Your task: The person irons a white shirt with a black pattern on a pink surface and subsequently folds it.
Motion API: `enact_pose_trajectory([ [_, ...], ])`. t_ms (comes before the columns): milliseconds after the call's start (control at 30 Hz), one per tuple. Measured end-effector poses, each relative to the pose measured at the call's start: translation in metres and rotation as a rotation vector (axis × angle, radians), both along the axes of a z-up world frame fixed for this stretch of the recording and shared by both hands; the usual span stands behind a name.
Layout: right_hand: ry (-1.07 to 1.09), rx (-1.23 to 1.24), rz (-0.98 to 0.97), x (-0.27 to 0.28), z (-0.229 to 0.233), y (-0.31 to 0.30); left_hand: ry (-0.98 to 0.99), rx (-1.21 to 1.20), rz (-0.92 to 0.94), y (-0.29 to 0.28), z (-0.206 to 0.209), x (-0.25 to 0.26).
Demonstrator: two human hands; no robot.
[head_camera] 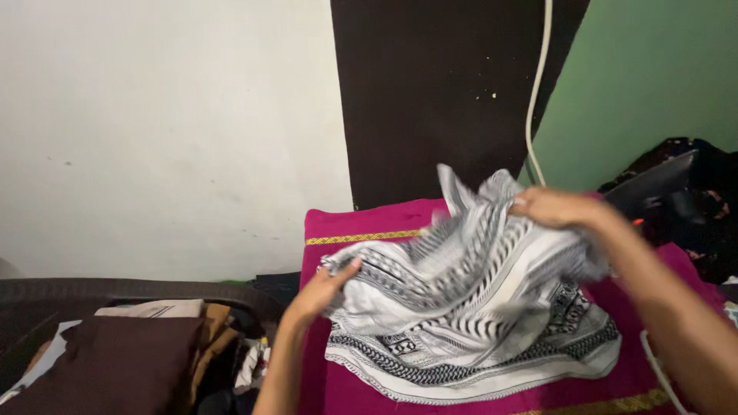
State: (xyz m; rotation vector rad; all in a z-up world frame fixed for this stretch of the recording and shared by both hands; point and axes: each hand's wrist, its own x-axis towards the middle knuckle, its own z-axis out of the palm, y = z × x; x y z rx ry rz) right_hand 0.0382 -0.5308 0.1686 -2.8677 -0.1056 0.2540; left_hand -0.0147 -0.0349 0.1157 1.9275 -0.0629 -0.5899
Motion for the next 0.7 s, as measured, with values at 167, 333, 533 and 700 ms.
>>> enact_pose_trajectory([
  [167,-0.236,-0.137,0.228,0.01,-0.111,0.005,-0.636,0.287,-0.161,-0.034,-0.049,0.016],
  [333,-0.063,-0.386,-0.162,-0.006,-0.122,0.034,-0.402,0.639,-0.295,-0.031,-0.038,0.018],
  [533,0.487,-0.298,0.484,-0.018,-0.157,-0.019,0.015,0.746,-0.5,0.058,-0.025,0.014],
  [700,0.93,0.218,0.591,-0.1,-0.068,-0.007,0.234,0.373,-0.143,0.107,0.026,-0.008],
])
